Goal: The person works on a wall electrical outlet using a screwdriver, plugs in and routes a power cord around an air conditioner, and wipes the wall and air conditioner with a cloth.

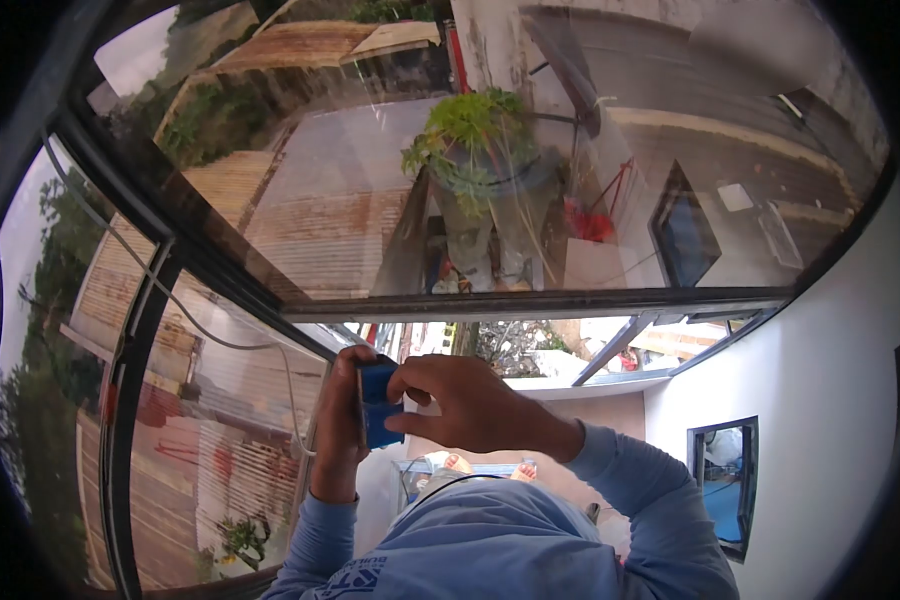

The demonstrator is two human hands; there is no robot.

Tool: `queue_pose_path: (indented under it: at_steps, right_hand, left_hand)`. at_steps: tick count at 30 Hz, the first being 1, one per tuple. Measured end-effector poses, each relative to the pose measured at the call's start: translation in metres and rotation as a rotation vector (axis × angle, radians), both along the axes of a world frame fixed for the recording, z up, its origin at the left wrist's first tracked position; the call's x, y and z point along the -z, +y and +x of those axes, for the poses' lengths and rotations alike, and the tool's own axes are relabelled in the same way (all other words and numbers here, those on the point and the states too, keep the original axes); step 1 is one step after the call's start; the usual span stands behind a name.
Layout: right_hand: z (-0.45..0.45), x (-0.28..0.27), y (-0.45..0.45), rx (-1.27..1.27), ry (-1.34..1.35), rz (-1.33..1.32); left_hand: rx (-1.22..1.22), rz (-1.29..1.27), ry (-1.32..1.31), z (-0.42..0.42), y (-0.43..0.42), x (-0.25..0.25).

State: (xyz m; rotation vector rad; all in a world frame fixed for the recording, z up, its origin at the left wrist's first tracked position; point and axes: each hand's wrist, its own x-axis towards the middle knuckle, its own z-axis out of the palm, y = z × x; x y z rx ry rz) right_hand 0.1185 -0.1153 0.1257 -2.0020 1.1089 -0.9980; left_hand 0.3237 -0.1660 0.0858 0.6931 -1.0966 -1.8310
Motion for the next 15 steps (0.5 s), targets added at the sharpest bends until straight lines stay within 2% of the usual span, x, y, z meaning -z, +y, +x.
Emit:
queue_pose_path:
  at_steps: [3,6,9,12,15]
  right_hand:
    - [0.011,0.003,0.002,0.013,-0.199,0.307]
    - [0.023,0.020,0.003,0.059,-0.367,0.264]
    - [0.031,0.018,0.006,0.123,-0.621,0.432]
    - [0.034,0.027,0.006,0.158,-0.631,0.404]
    - [0.030,0.042,0.002,0.217,-0.455,0.175]
  left_hand:
    - [-0.116,-0.211,-0.161,-0.003,-0.002,0.009]
    - [-0.191,-0.242,-0.310,-0.007,0.005,0.005]
    - [-0.251,-0.260,-0.260,-0.014,0.012,-0.001]
    - [-0.277,-0.304,-0.302,-0.015,0.014,0.000]
    - [-0.337,-0.387,-0.356,-0.013,0.012,0.006]
